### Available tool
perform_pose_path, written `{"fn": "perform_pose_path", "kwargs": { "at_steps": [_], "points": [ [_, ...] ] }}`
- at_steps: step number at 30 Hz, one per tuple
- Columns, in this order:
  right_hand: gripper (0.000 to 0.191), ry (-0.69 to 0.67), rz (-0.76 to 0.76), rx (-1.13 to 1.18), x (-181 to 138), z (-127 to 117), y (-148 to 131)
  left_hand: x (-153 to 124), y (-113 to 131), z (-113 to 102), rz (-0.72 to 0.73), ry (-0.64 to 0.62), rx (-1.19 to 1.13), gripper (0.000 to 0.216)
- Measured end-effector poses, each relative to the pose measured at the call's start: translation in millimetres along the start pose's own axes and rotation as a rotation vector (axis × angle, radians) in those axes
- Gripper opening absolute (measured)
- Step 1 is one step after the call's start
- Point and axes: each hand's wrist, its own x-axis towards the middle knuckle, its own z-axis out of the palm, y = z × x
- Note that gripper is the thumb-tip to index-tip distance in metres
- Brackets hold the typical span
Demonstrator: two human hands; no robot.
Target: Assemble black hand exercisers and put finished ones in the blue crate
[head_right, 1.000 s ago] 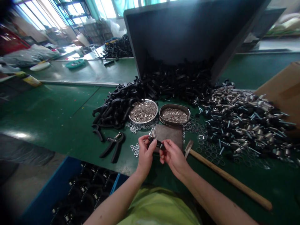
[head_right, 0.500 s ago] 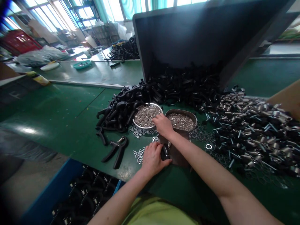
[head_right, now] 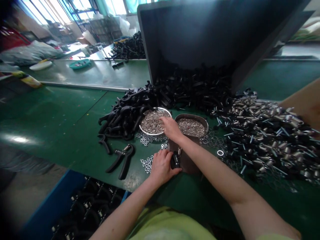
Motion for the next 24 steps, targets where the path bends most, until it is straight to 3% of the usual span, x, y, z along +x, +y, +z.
{"fn": "perform_pose_path", "kwargs": {
  "at_steps": [6,9,19,24],
  "points": [
    [0.016,-0.038,0.186,0.385,-91.1,-12.0,13.2,1.9,-0.5,-0.7,-0.006,-0.005,-0.045,0.054],
    [0.013,0.008,0.145,0.3,-117.2,-2.2,19.5,2.0,-0.9,0.5,-0.003,0.003,-0.058,0.054],
    [0.021,0.077,0.065,0.02,-137.4,25.9,8.7,-1.5,0.3,3.4,0.038,0.03,0.003,0.048],
    [0.019,-0.053,0.024,-0.03,-137.0,8.3,18.3,-8.5,-0.9,6.4,0.13,0.073,-0.033,0.065]
  ]
}}
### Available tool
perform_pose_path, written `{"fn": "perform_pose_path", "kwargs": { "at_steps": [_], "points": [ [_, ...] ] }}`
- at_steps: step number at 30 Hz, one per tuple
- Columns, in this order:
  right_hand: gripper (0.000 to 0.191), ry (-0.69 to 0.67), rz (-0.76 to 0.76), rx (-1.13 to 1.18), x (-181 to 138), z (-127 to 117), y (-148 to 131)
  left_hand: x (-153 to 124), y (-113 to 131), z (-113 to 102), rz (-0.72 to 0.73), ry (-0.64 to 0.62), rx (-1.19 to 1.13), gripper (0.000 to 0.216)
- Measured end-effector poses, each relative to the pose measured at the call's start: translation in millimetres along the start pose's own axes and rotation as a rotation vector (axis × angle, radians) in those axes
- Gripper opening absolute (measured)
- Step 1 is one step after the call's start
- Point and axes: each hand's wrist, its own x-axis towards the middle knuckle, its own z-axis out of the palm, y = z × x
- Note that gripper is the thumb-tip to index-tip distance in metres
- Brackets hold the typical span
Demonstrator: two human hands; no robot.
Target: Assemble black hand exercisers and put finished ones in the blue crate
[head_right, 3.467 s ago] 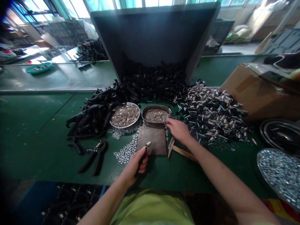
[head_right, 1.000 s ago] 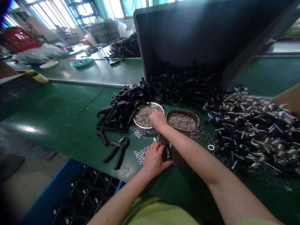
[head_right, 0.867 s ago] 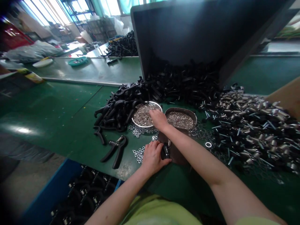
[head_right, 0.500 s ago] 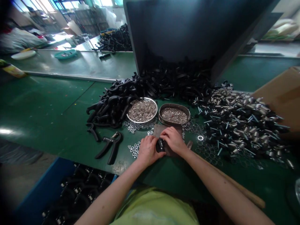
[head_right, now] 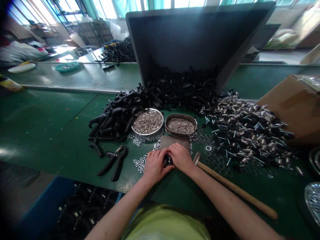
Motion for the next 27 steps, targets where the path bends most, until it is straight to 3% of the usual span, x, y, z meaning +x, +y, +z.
{"fn": "perform_pose_path", "kwargs": {
  "at_steps": [3,6,9,14,19,21,23,27],
  "points": [
    [0.013,-0.093,0.02,-0.035,19.0,-27.7,30.2,-2.3,0.0,-0.2,0.033,-0.01,0.015,0.066],
    [0.019,-0.088,0.173,-0.16,45.1,-50.7,63.9,-1.8,2.0,-1.7,0.036,-0.028,0.058,0.064],
    [0.012,-0.15,0.309,-0.28,70.0,-57.7,85.1,-0.3,4.1,-3.6,0.044,-0.055,0.092,0.067],
    [0.032,-0.294,0.429,-0.33,92.4,-51.4,91.7,-0.2,3.1,-3.1,0.047,-0.075,0.058,0.067],
    [0.03,-0.242,0.475,-0.269,83.7,-53.5,91.6,3.5,0.9,-1.5,0.001,-0.043,-0.154,0.064],
    [0.024,-0.172,0.483,-0.222,77.4,-57.2,91.2,8.2,0.6,-3.8,-0.12,0.001,-0.348,0.06],
    [0.021,-0.089,0.483,-0.157,71.0,-60.9,88.1,13.4,0.0,-8.3,-0.331,0.038,-0.656,0.054],
    [0.018,0.025,0.435,0.073,49.8,-62.1,66.6,18.5,-2.1,-20.8,-0.843,-0.064,-1.483,0.038]
  ]
}}
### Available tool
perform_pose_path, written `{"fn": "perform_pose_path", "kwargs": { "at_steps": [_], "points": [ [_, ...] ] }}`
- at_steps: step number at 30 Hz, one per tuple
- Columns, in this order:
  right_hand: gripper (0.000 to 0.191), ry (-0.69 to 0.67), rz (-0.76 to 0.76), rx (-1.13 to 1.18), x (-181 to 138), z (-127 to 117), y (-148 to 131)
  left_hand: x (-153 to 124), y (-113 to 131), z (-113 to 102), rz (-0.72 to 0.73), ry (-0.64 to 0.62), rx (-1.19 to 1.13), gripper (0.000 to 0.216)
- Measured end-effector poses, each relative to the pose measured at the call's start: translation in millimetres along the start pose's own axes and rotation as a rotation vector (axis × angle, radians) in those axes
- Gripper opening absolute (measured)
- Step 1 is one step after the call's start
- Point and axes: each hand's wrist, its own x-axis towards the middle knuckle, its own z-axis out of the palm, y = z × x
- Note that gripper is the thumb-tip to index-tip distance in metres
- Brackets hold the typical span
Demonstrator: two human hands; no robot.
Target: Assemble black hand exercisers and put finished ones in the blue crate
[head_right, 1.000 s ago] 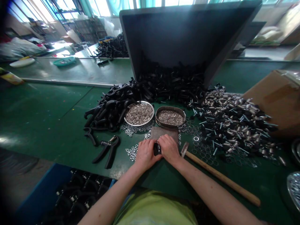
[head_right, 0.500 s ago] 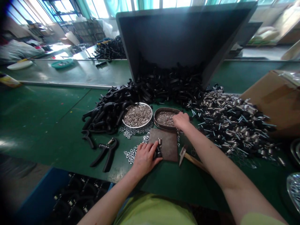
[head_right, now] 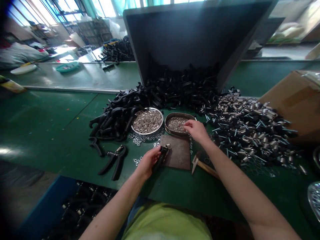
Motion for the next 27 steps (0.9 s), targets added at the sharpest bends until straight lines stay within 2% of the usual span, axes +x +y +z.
{"fn": "perform_pose_path", "kwargs": {
  "at_steps": [2,5,8,12,19,21,23,27],
  "points": [
    [0.018,-0.006,-0.029,0.299,-23.8,5.5,-9.4,-4.2,4.4,-1.8,-0.208,-0.064,-0.302,0.035],
    [0.018,-0.04,-0.065,0.719,-62.0,18.4,-24.9,-12.5,7.6,-2.9,-0.319,-0.114,-0.501,0.037],
    [0.013,-0.054,-0.141,0.744,-86.4,30.7,-37.1,-19.5,7.8,-1.2,-0.335,-0.13,-0.539,0.041],
    [0.007,-0.01,-0.235,0.726,-91.5,42.9,-41.6,-23.8,5.7,2.1,-0.332,-0.151,-0.543,0.043],
    [0.013,-0.097,-0.198,0.89,-85.8,55.3,-32.7,-21.9,-5.0,0.0,-0.259,-0.187,-0.487,0.034],
    [0.016,-0.125,-0.192,0.852,-83.7,53.7,-29.4,-18.3,-6.4,-2.8,-0.206,-0.188,-0.374,0.033],
    [0.017,-0.122,-0.28,0.672,-79.9,50.2,-24.5,-12.1,-4.9,-5.7,-0.109,-0.235,-0.167,0.036],
    [0.012,0.023,-0.69,-0.037,-69.0,47.3,-9.4,4.1,1.9,-7.5,0.183,-0.346,0.431,0.055]
  ]
}}
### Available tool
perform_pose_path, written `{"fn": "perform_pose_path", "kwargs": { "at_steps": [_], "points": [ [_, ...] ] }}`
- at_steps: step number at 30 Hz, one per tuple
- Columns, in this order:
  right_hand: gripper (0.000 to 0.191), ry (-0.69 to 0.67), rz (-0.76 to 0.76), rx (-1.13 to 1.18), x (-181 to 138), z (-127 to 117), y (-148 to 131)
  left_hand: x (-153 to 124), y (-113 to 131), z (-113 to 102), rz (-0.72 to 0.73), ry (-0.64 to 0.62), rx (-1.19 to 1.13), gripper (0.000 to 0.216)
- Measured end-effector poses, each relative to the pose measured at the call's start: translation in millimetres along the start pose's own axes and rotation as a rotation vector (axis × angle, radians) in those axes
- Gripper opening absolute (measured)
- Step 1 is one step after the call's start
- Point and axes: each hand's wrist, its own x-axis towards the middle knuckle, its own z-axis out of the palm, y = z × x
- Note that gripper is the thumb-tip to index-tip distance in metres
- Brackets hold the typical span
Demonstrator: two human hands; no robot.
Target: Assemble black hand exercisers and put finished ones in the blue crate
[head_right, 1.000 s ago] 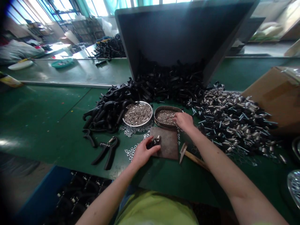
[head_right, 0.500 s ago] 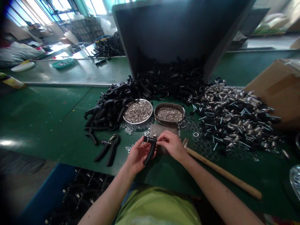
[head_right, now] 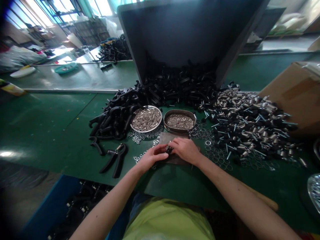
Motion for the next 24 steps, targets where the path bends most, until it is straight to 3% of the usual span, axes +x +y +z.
{"fn": "perform_pose_path", "kwargs": {
  "at_steps": [3,5,8,11,15,20,24],
  "points": [
    [0.015,-0.033,-0.198,-0.356,-1.2,4.9,11.6,6.4,-0.2,0.4,0.198,0.046,0.546,0.065],
    [0.016,-0.045,-0.251,-0.441,-1.5,7.4,14.5,5.4,-2.9,4.0,0.322,0.073,0.848,0.065],
    [0.016,-0.086,-0.253,-0.458,-4.0,3.7,11.6,-0.7,-10.4,10.7,0.414,0.084,1.107,0.063],
    [0.018,-0.104,-0.108,-0.424,-19.2,-10.1,5.5,-5.4,-18.7,15.4,0.416,0.135,1.152,0.064],
    [0.022,-0.09,0.262,-0.41,-72.0,-27.6,5.2,-4.2,-24.1,18.1,0.345,0.266,1.068,0.062],
    [0.026,-0.147,0.528,-0.415,-139.4,-23.4,13.6,0.6,-20.7,18.9,0.287,0.312,1.087,0.059],
    [0.028,-0.094,0.641,-0.42,-134.5,-28.0,6.0,1.5,-17.2,18.4,0.259,0.285,1.099,0.059]
  ]
}}
